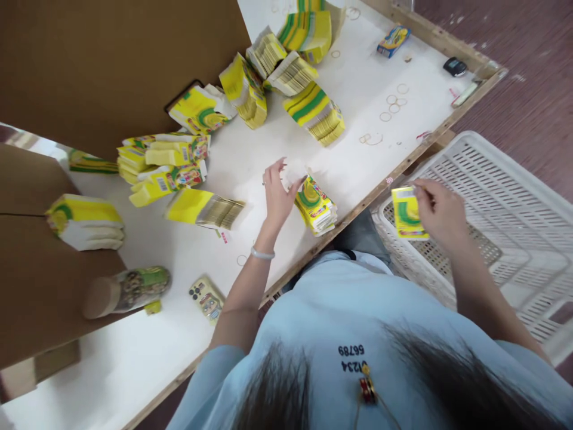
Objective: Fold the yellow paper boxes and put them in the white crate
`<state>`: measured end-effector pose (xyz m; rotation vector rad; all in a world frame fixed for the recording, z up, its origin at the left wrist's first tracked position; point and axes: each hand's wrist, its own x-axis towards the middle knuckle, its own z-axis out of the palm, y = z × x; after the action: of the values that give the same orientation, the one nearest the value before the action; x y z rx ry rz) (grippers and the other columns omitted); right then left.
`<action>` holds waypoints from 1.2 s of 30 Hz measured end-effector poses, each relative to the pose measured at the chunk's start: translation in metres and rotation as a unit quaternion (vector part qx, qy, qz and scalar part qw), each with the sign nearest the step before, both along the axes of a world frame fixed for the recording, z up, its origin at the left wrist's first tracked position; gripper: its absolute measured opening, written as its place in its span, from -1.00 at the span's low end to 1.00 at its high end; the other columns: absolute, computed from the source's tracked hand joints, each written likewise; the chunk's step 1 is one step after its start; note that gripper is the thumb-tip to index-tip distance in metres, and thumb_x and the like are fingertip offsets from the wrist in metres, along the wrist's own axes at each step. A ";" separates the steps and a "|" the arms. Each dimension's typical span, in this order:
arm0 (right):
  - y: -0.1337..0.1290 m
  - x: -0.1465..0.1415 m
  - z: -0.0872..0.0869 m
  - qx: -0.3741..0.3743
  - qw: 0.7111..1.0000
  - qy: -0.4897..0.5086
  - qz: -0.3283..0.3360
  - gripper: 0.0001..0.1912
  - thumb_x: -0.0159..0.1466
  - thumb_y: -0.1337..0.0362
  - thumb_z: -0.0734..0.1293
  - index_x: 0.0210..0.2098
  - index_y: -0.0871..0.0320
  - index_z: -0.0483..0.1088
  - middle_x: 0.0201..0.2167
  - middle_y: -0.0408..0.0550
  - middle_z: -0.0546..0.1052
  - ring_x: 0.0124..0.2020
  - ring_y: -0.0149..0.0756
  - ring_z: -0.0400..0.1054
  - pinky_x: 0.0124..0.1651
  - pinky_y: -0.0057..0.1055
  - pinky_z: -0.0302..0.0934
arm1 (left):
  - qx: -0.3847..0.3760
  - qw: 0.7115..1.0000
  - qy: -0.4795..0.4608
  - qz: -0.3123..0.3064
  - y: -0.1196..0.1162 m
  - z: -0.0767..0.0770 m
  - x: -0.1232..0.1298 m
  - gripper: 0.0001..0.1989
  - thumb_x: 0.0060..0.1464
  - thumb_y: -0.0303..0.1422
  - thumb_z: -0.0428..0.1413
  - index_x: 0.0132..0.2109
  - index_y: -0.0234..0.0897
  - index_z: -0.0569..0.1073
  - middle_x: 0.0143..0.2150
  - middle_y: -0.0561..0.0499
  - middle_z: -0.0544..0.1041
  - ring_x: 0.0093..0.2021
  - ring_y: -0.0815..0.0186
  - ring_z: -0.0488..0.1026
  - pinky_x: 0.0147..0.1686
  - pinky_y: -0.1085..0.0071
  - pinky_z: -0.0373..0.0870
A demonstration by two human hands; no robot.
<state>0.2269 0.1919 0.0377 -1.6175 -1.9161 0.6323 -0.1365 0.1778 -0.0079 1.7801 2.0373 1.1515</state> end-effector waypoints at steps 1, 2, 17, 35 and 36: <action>0.006 0.014 0.002 0.025 0.996 -0.089 -0.019 -0.56 0.43 0.01 0.21 0.02 0.15 0.56 -0.11 0.28 0.61 -0.09 0.11 0.51 -0.02 0.04 0.36 | -0.012 1.000 -0.008 0.015 0.018 -0.006 -0.008 -0.38 0.15 -0.10 0.32 0.25 -0.27 0.38 0.07 -0.21 0.47 0.08 0.08 0.39 0.12 0.17 0.33; 0.010 0.024 0.003 0.044 0.986 -0.161 -0.029 -0.52 0.43 0.01 0.21 0.10 0.18 0.54 -0.08 0.35 0.59 -0.04 0.19 0.48 0.04 0.12 0.32 | -0.032 0.999 -0.014 0.021 0.033 -0.011 -0.014 -0.43 0.08 -0.15 0.38 0.16 -0.26 0.43 -0.02 -0.15 0.50 0.00 0.12 0.41 0.08 0.19 0.34; 0.018 -0.147 -0.005 0.207 0.956 0.084 0.189 -0.40 0.45 -0.09 0.20 0.36 0.06 0.18 0.21 0.18 0.46 0.27 0.11 0.33 0.38 0.24 0.14 | 0.056 0.993 -0.081 -0.070 0.001 0.065 0.022 -0.38 0.42 0.10 -0.18 -0.18 -0.27 0.58 -0.43 0.03 0.48 -0.46 0.38 0.40 -0.34 0.43 0.35; -0.038 -0.160 0.008 -0.038 0.917 0.388 0.082 -0.59 0.47 -0.14 0.14 0.10 -0.03 0.28 0.02 0.04 0.58 0.07 -0.15 0.52 0.08 -0.19 0.46 | 0.032 0.955 -0.238 -0.176 -0.080 0.032 0.094 -0.40 0.41 0.02 -0.12 0.48 0.01 0.06 0.41 -0.24 0.28 0.41 -0.05 0.28 0.37 -0.08 0.29; -0.039 -0.160 0.008 -0.046 0.914 0.393 0.086 -0.59 0.47 -0.15 0.15 0.09 -0.03 0.28 0.02 0.04 0.58 0.09 -0.15 0.51 0.09 -0.19 0.46 | 0.036 0.952 -0.249 -0.174 -0.080 0.031 0.095 -0.36 0.39 0.04 -0.07 0.48 0.00 0.04 0.43 -0.24 0.25 0.41 -0.05 0.26 0.35 -0.08 0.31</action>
<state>0.0673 0.1528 0.0458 -0.9971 -1.4237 1.2381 -0.0418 0.0978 0.0232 1.5809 1.3516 1.3937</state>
